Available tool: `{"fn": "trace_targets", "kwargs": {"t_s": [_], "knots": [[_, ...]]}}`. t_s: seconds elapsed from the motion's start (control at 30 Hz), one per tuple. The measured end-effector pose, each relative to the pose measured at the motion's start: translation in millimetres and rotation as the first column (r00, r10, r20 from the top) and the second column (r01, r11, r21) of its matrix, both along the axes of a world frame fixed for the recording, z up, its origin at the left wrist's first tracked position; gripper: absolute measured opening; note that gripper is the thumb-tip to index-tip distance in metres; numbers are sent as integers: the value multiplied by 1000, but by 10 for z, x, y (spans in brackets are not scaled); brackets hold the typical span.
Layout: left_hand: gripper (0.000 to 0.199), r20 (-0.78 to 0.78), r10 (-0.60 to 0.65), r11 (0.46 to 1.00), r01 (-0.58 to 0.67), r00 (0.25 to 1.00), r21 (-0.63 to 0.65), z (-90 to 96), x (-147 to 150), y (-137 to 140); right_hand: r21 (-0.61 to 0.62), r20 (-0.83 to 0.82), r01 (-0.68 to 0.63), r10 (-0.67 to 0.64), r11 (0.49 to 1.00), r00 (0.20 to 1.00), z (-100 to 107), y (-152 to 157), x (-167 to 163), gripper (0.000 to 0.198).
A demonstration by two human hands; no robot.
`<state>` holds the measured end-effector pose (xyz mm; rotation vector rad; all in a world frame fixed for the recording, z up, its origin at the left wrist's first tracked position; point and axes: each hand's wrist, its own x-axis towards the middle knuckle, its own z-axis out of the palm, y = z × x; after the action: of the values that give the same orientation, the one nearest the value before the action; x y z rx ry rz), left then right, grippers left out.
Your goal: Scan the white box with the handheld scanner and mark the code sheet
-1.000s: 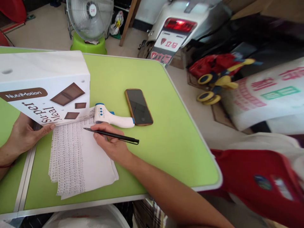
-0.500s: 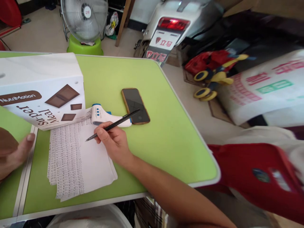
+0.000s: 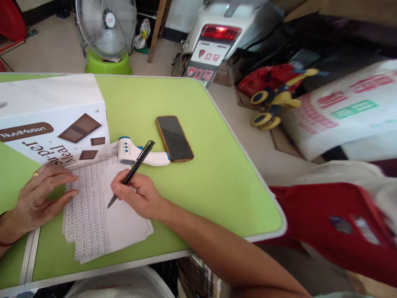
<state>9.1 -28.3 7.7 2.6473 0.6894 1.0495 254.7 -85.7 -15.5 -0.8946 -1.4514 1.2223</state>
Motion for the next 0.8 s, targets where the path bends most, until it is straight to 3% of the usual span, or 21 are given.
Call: {"fn": "trace_targets", "kwargs": {"t_s": [0.07, 0.13, 0.23, 0.3, 0.37, 0.5, 0.6, 0.7, 0.8], "knots": [[26, 34, -30, 997, 32, 999, -76, 15, 33, -38, -28, -5, -131, 131, 991, 991, 4, -20, -22, 27], [26, 62, -62, 965, 76, 996, -250, 50, 89, -98, -86, -21, -190, 189, 978, 982, 5, -36, -44, 28], [29, 39, -79, 827, 87, 996, -556, 114, 223, -178, -128, -42, -201, 197, 971, 979, -8, -47, -59, 32], [29, 74, -77, 729, 107, 994, -677, 135, 344, -192, -117, -37, -194, 191, 974, 981, -22, -47, -61, 34], [29, 146, -36, 704, 129, 989, -698, 121, 474, -172, -97, -14, -167, 167, 981, 986, -37, -43, -61, 36], [24, 281, 16, 792, 159, 960, -590, 10, 638, -98, -79, 25, -73, 75, 994, 997, -52, -26, -51, 38], [26, 279, -68, 821, 213, 958, -530, -71, 635, -63, -74, 18, -95, 96, 993, 995, -37, -14, -35, 39], [30, 298, -135, 768, 290, 945, -572, -107, 599, -39, -80, 2, -213, 214, 974, 977, -6, -20, -35, 40], [41, 386, -132, 637, 377, 913, -672, -118, 599, -19, -122, -4, -337, 339, 933, 941, 10, -38, -57, 39]]}}
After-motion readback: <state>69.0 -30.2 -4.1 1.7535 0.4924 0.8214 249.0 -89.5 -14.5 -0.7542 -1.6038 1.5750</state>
